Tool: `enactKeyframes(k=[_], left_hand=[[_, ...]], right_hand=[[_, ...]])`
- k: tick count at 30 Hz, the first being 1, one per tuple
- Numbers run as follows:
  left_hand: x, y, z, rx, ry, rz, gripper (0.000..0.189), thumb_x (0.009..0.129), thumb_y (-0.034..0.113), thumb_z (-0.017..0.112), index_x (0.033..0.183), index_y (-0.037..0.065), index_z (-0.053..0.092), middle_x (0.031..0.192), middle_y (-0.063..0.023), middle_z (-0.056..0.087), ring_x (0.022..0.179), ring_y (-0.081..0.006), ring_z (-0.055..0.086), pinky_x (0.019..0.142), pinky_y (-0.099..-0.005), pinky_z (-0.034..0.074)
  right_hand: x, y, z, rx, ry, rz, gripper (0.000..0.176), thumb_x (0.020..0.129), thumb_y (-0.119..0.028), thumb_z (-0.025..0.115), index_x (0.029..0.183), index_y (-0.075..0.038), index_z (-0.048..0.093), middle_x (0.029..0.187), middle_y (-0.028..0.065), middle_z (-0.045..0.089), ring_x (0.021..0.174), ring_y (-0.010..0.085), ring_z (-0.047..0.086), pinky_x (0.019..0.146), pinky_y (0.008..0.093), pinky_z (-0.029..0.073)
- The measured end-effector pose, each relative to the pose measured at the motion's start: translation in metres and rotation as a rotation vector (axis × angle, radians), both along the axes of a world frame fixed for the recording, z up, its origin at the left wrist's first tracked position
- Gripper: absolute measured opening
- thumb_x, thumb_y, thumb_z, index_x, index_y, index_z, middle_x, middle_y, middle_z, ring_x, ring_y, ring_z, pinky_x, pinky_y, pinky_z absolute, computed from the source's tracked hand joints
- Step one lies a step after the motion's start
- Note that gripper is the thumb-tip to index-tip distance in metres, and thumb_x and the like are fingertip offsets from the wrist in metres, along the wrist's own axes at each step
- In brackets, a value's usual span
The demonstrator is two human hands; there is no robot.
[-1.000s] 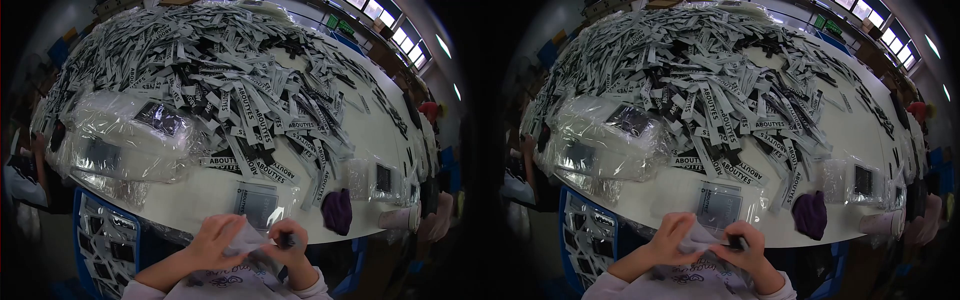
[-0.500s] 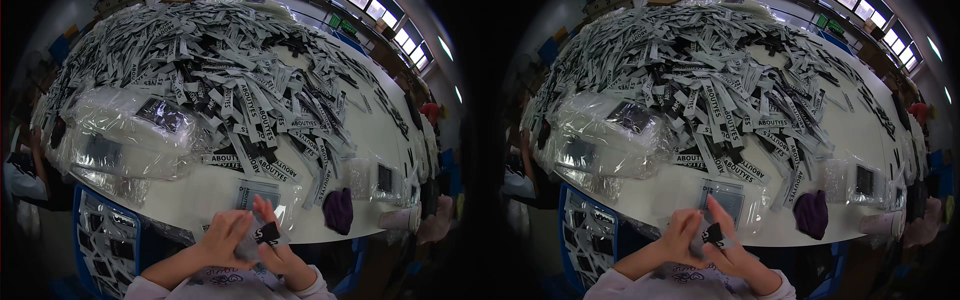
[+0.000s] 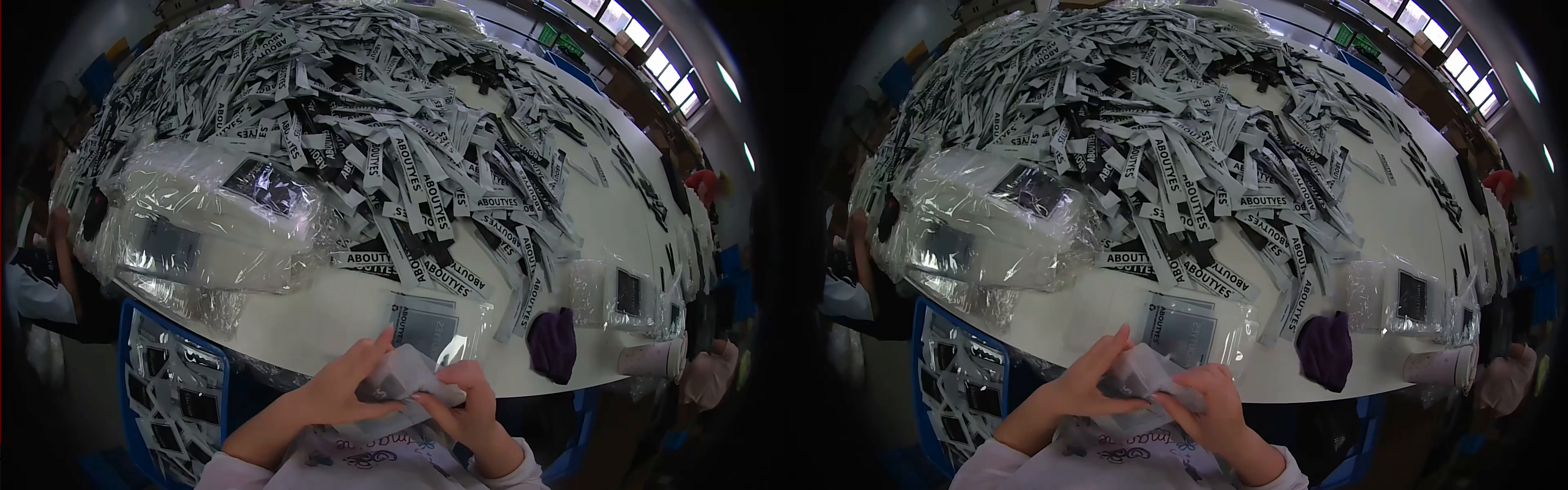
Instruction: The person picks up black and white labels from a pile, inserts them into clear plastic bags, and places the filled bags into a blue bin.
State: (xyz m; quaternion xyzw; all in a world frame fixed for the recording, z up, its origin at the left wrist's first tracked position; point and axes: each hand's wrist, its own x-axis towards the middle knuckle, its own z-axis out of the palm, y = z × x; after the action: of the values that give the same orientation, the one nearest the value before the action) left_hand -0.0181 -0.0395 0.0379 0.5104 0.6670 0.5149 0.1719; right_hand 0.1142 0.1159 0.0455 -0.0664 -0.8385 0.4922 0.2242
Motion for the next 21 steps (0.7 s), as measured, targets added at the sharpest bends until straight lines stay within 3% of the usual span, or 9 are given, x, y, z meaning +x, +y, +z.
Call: enactKeyframes(k=[7,8,10,11,13,16,17,19,21], left_hand=[[-0.003,-0.004,0.000,-0.233,-0.139,-0.030,0.077,0.071,0.017,0.071,0.135,0.008,0.029,0.078,-0.0094,0.060,0.067,-0.0190,0.059,0.061,-0.0275,0.048],[-0.001,-0.005,0.001,-0.233,-0.135,-0.034,0.077,0.071,0.017,0.071,0.135,0.008,0.029,0.078,-0.0094,0.060,0.067,-0.0190,0.059,0.061,-0.0275,0.048],[0.003,-0.007,0.003,-0.302,-0.381,0.080,0.056,0.072,0.015,0.071,0.123,0.007,0.048,0.070,-0.0096,0.061,0.061,-0.0165,0.060,0.057,-0.0252,0.047],[0.003,-0.007,0.001,-0.302,-0.381,0.080,0.056,0.072,0.015,0.071,0.123,0.007,0.048,0.070,-0.0096,0.061,0.061,-0.0165,0.060,0.057,-0.0252,0.047],[0.003,-0.007,-0.002,-0.146,-0.552,0.021,0.033,0.074,0.013,0.070,0.104,0.004,0.062,0.067,-0.0105,0.062,0.058,-0.0137,0.060,0.053,-0.0236,0.046],[0.002,-0.008,0.005,-0.051,-0.636,0.012,0.022,0.074,0.009,0.068,0.095,0.001,0.065,0.071,-0.0101,0.063,0.057,-0.0131,0.059,0.052,-0.0218,0.044],[0.001,-0.010,0.004,-0.054,-0.635,0.008,0.022,0.074,0.009,0.068,0.095,0.001,0.065,0.071,-0.0101,0.063,0.057,-0.0131,0.059,0.052,-0.0218,0.044],[-0.003,-0.021,0.001,0.005,-0.145,0.012,0.020,0.075,0.005,0.065,0.094,-0.002,0.064,0.072,-0.0082,0.064,0.054,-0.0135,0.057,0.050,-0.0220,0.042],[-0.008,-0.035,0.011,0.002,-0.184,0.007,0.018,0.077,0.004,0.062,0.093,-0.003,0.064,0.073,-0.0089,0.064,0.056,-0.0143,0.057,0.053,-0.0225,0.042]], right_hand=[[-0.018,0.018,0.002,0.214,-0.055,0.483,0.028,0.069,-0.009,0.072,0.094,-0.005,0.060,0.091,0.0086,0.060,0.086,0.0225,0.055,0.075,0.0318,0.044],[-0.019,0.014,0.007,0.216,-0.053,0.478,0.028,0.069,-0.009,0.072,0.094,-0.005,0.060,0.091,0.0086,0.060,0.086,0.0225,0.055,0.075,0.0318,0.044],[-0.021,0.002,0.020,0.032,-0.008,0.004,0.024,0.072,-0.007,0.068,0.095,-0.004,0.061,0.088,0.0071,0.062,0.083,0.0171,0.057,0.069,0.0272,0.046],[-0.018,0.002,0.015,0.033,-0.007,0.004,0.024,0.072,-0.007,0.068,0.095,-0.004,0.061,0.088,0.0071,0.062,0.083,0.0171,0.057,0.069,0.0272,0.046],[-0.009,0.003,0.003,-0.414,-0.209,-0.020,0.022,0.072,-0.005,0.068,0.093,-0.004,0.063,0.081,0.0065,0.063,0.070,0.0148,0.058,0.062,0.0231,0.046],[-0.007,0.009,0.002,-0.470,-0.235,0.147,0.014,0.071,0.002,0.068,0.084,0.001,0.063,0.076,0.0106,0.061,0.064,0.0154,0.058,0.063,0.0209,0.045],[-0.009,0.009,0.002,-0.472,-0.234,0.143,0.014,0.071,0.002,0.068,0.084,0.001,0.063,0.076,0.0106,0.061,0.064,0.0154,0.058,0.063,0.0209,0.045],[-0.015,0.008,0.001,-0.246,-0.175,0.251,0.013,0.071,0.000,0.069,0.083,0.000,0.064,0.074,0.0098,0.062,0.065,0.0158,0.059,0.062,0.0210,0.045],[-0.030,0.003,0.004,-0.210,-0.147,0.353,0.012,0.074,-0.006,0.067,0.085,-0.002,0.064,0.075,0.0096,0.062,0.065,0.0203,0.059,0.061,0.0257,0.046]])
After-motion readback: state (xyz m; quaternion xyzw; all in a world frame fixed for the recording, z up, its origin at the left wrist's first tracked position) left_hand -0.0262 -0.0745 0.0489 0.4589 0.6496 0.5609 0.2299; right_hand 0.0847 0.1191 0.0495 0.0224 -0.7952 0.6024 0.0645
